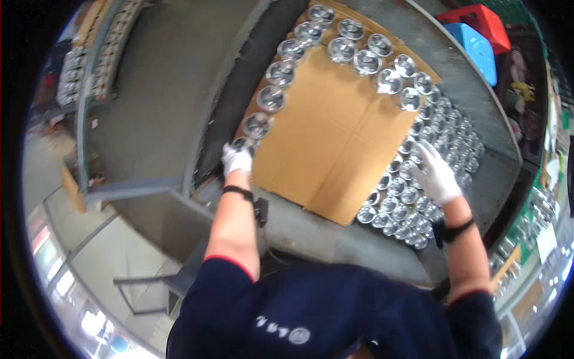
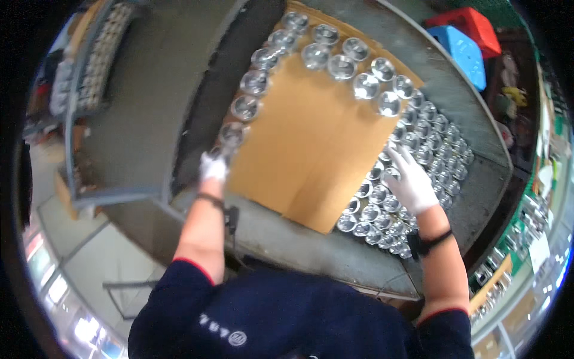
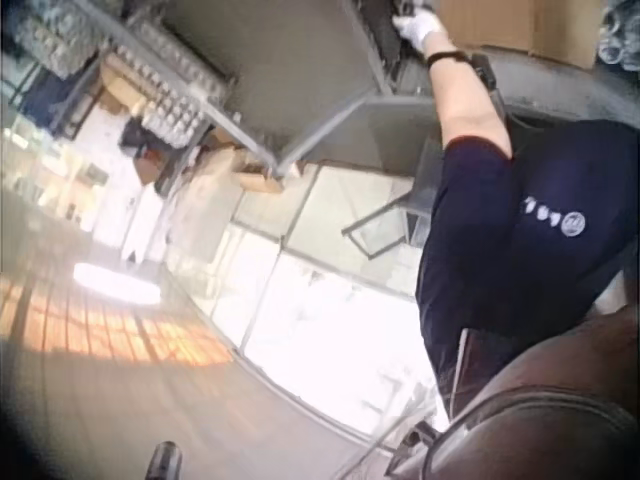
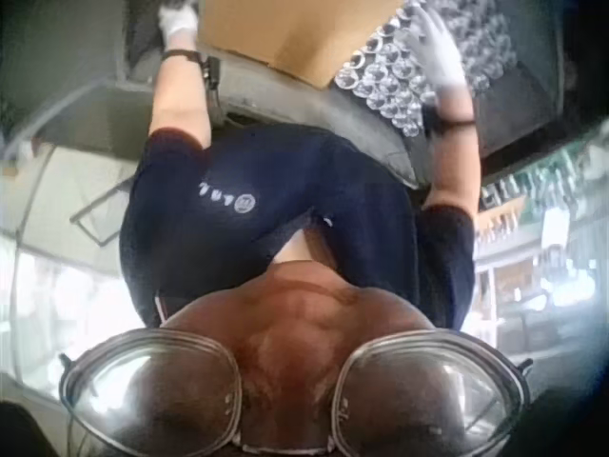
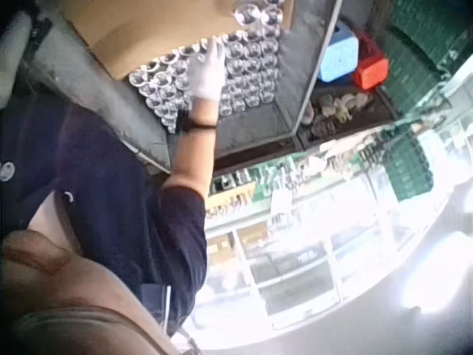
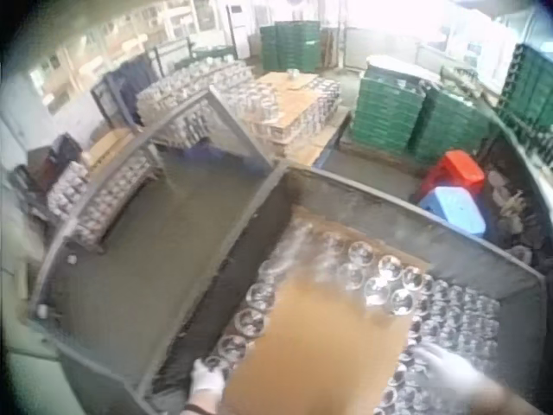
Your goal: Inspecting metal pistons using precision dial gauges and packing them into storage bins.
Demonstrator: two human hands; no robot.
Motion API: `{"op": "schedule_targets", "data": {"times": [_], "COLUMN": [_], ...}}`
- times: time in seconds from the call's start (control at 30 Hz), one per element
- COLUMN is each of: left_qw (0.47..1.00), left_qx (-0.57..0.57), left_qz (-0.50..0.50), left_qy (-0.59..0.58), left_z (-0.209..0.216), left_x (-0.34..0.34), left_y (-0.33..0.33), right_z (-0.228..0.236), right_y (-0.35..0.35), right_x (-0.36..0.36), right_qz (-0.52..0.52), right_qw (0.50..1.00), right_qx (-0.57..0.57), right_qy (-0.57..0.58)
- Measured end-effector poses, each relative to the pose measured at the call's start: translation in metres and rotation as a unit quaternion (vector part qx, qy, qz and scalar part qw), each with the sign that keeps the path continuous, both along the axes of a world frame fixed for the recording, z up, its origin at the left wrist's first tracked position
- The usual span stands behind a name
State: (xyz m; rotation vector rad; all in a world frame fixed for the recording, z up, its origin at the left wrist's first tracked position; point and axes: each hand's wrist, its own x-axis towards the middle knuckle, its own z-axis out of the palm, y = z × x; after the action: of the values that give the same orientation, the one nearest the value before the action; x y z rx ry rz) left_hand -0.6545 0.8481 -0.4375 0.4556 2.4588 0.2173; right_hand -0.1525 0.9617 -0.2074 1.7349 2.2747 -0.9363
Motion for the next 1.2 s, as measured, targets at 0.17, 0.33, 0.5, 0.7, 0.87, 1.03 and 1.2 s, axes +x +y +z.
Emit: {"op": "schedule_targets", "data": {"times": [0.17, 0.33, 0.5, 0.7, 0.87, 1.03, 1.2], "left_qw": [0.992, 0.989, 0.992, 0.988, 0.988, 0.959, 0.996], "left_qx": [-0.094, -0.009, 0.016, 0.125, -0.142, 0.116, -0.076], "left_qz": [-0.083, 0.001, -0.091, -0.079, -0.022, 0.244, -0.034], "left_qy": [0.021, -0.148, -0.086, -0.048, -0.060, -0.084, 0.022], "left_z": [-0.080, -0.030, 0.046, 0.060, 0.058, -0.036, -0.013], "left_x": [-0.063, 0.022, 0.086, 0.149, 0.164, 0.092, 0.148], "left_y": [-0.030, 0.001, 0.026, 0.099, 0.165, 0.120, 0.142], "right_z": [-0.093, -0.148, -0.199, -0.237, -0.215, -0.198, -0.216], "right_y": [0.110, 0.205, 0.232, 0.226, 0.220, 0.217, 0.208], "right_x": [-0.049, -0.016, -0.026, -0.043, -0.044, -0.084, -0.056], "right_qz": [0.020, 0.461, 0.144, -0.328, -0.387, -0.346, -0.351], "right_qw": [0.996, 0.787, 0.926, 0.909, 0.890, 0.927, 0.918], "right_qx": [0.041, -0.127, -0.084, -0.096, -0.113, -0.053, 0.012], "right_qy": [-0.075, -0.390, -0.339, -0.239, -0.211, -0.139, -0.184]}}
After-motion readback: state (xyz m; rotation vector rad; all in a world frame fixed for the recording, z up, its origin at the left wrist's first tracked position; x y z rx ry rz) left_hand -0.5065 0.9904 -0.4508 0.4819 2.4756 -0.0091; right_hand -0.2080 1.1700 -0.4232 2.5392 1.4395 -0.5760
